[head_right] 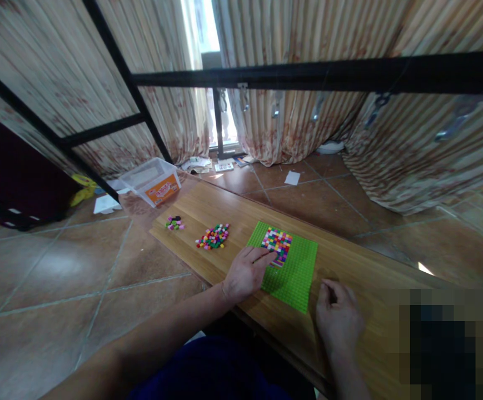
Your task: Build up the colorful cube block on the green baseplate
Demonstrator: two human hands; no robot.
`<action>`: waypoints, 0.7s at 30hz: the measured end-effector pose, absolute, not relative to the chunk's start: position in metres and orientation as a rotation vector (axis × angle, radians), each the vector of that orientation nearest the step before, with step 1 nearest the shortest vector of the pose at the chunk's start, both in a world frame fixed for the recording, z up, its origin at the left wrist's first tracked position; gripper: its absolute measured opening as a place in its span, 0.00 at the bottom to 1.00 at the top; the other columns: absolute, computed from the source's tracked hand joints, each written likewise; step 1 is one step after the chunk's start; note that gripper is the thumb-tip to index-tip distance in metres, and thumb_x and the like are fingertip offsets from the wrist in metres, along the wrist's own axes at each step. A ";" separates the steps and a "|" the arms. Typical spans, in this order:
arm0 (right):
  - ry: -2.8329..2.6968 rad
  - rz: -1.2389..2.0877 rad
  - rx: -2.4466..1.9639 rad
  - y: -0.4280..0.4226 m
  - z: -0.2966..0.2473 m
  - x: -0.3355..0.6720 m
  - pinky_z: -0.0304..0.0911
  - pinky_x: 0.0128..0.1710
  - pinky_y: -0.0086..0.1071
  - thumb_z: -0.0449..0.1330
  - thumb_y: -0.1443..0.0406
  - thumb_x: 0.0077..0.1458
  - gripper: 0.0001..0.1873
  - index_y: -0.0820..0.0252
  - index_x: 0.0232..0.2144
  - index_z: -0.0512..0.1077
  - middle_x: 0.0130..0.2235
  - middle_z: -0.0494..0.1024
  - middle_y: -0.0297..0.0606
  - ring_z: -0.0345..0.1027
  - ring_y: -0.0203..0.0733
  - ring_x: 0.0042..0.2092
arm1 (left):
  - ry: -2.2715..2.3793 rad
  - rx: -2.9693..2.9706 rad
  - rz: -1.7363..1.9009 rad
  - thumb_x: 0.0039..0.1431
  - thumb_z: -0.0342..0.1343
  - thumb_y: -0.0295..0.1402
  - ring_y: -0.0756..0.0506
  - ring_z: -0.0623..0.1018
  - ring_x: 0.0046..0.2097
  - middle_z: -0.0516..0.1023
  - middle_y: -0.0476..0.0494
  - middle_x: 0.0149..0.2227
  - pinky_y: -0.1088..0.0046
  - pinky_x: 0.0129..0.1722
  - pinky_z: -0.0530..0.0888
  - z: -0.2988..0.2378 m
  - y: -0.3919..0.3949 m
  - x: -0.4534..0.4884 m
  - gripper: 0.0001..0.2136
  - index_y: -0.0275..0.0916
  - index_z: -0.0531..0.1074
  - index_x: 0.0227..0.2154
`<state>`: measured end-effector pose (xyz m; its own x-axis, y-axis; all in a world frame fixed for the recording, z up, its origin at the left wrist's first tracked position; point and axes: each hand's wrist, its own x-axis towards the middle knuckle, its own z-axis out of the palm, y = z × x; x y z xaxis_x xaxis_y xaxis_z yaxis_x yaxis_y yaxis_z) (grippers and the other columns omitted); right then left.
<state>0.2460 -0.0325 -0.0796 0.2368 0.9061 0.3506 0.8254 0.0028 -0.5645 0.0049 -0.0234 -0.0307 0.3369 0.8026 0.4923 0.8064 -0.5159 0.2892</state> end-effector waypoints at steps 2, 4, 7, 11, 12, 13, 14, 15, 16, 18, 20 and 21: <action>-1.588 0.154 -1.832 -0.033 -0.079 0.246 0.62 0.38 0.37 0.50 0.53 0.57 0.21 0.62 0.37 0.77 0.37 0.77 0.45 0.68 0.45 0.36 | -1.522 -2.586 -0.963 0.68 0.47 0.28 0.43 0.76 0.47 0.78 0.38 0.47 0.63 0.49 0.76 -0.031 -0.023 0.006 0.16 0.36 0.72 0.54; -1.590 0.151 -1.834 -0.033 -0.079 0.245 0.62 0.38 0.37 0.50 0.54 0.57 0.21 0.62 0.37 0.77 0.37 0.77 0.45 0.68 0.45 0.36 | -1.516 -2.603 -0.983 0.68 0.46 0.28 0.43 0.76 0.47 0.78 0.38 0.47 0.64 0.50 0.76 -0.032 -0.022 0.006 0.16 0.36 0.72 0.54; -1.590 0.143 -1.833 -0.032 -0.078 0.245 0.61 0.38 0.37 0.50 0.54 0.57 0.22 0.62 0.36 0.77 0.39 0.78 0.46 0.68 0.46 0.37 | -1.514 -2.615 -1.006 0.68 0.45 0.27 0.44 0.76 0.49 0.78 0.37 0.48 0.65 0.51 0.76 -0.033 -0.021 0.006 0.16 0.34 0.72 0.54; -1.596 0.166 -1.854 -0.033 -0.078 0.246 0.61 0.37 0.37 0.50 0.53 0.57 0.22 0.62 0.36 0.77 0.38 0.77 0.46 0.68 0.46 0.36 | -1.511 -2.631 -0.999 0.69 0.45 0.27 0.43 0.76 0.49 0.78 0.37 0.48 0.65 0.51 0.77 -0.035 -0.019 0.006 0.16 0.34 0.72 0.54; -1.597 0.169 -1.853 -0.033 -0.078 0.246 0.61 0.37 0.37 0.50 0.53 0.57 0.22 0.62 0.36 0.77 0.37 0.77 0.46 0.68 0.46 0.35 | -1.511 -2.632 -0.995 0.69 0.45 0.27 0.43 0.76 0.48 0.78 0.38 0.48 0.65 0.51 0.77 -0.035 -0.019 0.006 0.16 0.35 0.72 0.54; -1.595 0.167 -1.848 -0.033 -0.079 0.247 0.62 0.37 0.37 0.50 0.53 0.57 0.22 0.62 0.36 0.77 0.37 0.77 0.45 0.68 0.45 0.35 | -1.509 -2.632 -0.993 0.69 0.45 0.27 0.43 0.76 0.48 0.78 0.38 0.48 0.65 0.50 0.77 -0.036 -0.019 0.006 0.16 0.35 0.72 0.54; -1.589 0.161 -1.841 -0.033 -0.079 0.247 0.62 0.38 0.37 0.50 0.53 0.57 0.22 0.62 0.36 0.77 0.37 0.77 0.45 0.68 0.45 0.35 | -1.505 -2.634 -0.990 0.69 0.45 0.27 0.43 0.76 0.48 0.78 0.38 0.47 0.65 0.50 0.77 -0.036 -0.018 0.006 0.16 0.34 0.72 0.53; -1.584 0.155 -1.836 -0.033 -0.079 0.247 0.62 0.38 0.37 0.50 0.53 0.57 0.22 0.61 0.36 0.77 0.37 0.77 0.45 0.69 0.45 0.36 | -1.498 -2.639 -0.983 0.68 0.45 0.27 0.43 0.76 0.48 0.78 0.38 0.47 0.65 0.50 0.77 -0.036 -0.018 0.006 0.16 0.34 0.72 0.53; -1.583 0.152 -1.832 -0.033 -0.080 0.247 0.62 0.39 0.37 0.50 0.53 0.57 0.22 0.62 0.36 0.77 0.37 0.77 0.45 0.69 0.45 0.36 | -1.492 -2.649 -0.970 0.68 0.45 0.27 0.43 0.76 0.48 0.78 0.38 0.47 0.65 0.50 0.77 -0.036 -0.018 0.006 0.16 0.34 0.72 0.53; -1.576 0.154 -1.831 -0.033 -0.080 0.247 0.63 0.38 0.38 0.51 0.53 0.57 0.22 0.62 0.36 0.77 0.37 0.77 0.45 0.69 0.46 0.36 | -1.486 -2.665 -0.942 0.68 0.45 0.26 0.43 0.76 0.48 0.77 0.37 0.48 0.64 0.50 0.77 -0.035 -0.017 0.007 0.16 0.34 0.72 0.54; -1.572 0.163 -1.835 -0.033 -0.080 0.246 0.63 0.38 0.38 0.50 0.53 0.57 0.22 0.61 0.36 0.77 0.37 0.78 0.45 0.69 0.46 0.35 | -1.484 -2.669 -0.937 0.67 0.45 0.25 0.43 0.76 0.48 0.77 0.37 0.48 0.64 0.51 0.77 -0.035 -0.017 0.007 0.16 0.34 0.72 0.53; -1.572 0.166 -1.837 -0.033 -0.080 0.245 0.63 0.38 0.38 0.50 0.52 0.57 0.22 0.61 0.37 0.77 0.38 0.78 0.45 0.69 0.46 0.35 | -1.483 -2.665 -0.948 0.67 0.45 0.25 0.43 0.76 0.49 0.77 0.37 0.47 0.64 0.51 0.77 -0.036 -0.016 0.008 0.16 0.34 0.72 0.53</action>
<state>0.2455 -0.0333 -0.0803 0.2540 0.9069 0.3361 0.8169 -0.0152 -0.5765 0.0075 -0.0165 -0.0356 0.3931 0.7899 0.4707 0.7587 -0.5679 0.3193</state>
